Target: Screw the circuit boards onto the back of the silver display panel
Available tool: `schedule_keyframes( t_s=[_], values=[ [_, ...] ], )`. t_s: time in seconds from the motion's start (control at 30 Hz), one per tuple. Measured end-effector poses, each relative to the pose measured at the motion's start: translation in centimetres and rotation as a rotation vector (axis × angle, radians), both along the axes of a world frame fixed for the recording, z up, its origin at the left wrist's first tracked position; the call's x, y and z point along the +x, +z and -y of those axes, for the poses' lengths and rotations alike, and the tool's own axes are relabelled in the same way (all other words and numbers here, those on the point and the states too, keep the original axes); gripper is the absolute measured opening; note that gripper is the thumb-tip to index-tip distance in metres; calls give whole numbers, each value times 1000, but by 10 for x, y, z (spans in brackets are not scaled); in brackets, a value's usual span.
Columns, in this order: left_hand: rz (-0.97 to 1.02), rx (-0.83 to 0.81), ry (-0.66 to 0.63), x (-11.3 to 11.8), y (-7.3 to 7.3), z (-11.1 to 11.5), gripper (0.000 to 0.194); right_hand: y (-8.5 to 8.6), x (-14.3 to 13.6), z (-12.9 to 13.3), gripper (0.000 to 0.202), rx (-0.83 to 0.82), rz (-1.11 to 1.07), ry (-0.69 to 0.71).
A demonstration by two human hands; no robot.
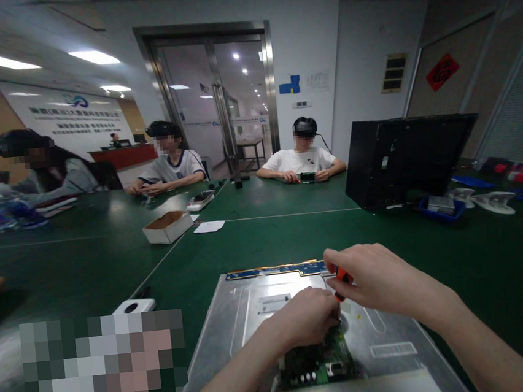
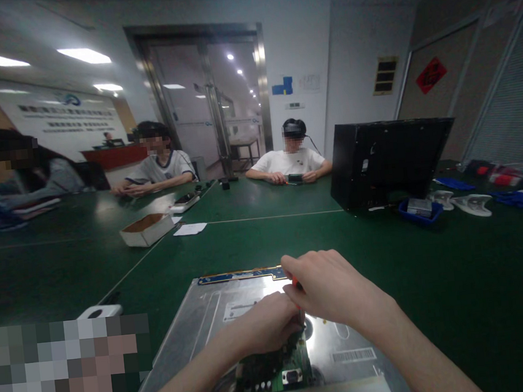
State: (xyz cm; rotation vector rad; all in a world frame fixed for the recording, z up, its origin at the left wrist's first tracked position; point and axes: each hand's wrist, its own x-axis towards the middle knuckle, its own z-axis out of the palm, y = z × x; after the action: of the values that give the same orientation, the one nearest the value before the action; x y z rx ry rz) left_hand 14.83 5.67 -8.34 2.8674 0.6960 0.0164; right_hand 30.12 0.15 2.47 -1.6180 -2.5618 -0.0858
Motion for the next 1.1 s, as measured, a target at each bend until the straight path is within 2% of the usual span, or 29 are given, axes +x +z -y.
schedule_keyframes(
  t_s=[0.43, 0.67, 0.83, 1.1],
  values=[
    [-21, 3, 13, 1, 5, 3, 9, -1, 1, 0, 5, -15, -16, -11],
    [12, 13, 23, 0, 5, 5, 8, 0, 5, 2, 14, -47, -87, 22],
    [-6, 12, 12, 0, 8, 7, 13, -2, 3, -1, 16, -21, -32, -15],
    [-45, 21, 20, 1, 8, 7, 10, 0, 0, -5, 6, -9, -3, -11]
  ],
)
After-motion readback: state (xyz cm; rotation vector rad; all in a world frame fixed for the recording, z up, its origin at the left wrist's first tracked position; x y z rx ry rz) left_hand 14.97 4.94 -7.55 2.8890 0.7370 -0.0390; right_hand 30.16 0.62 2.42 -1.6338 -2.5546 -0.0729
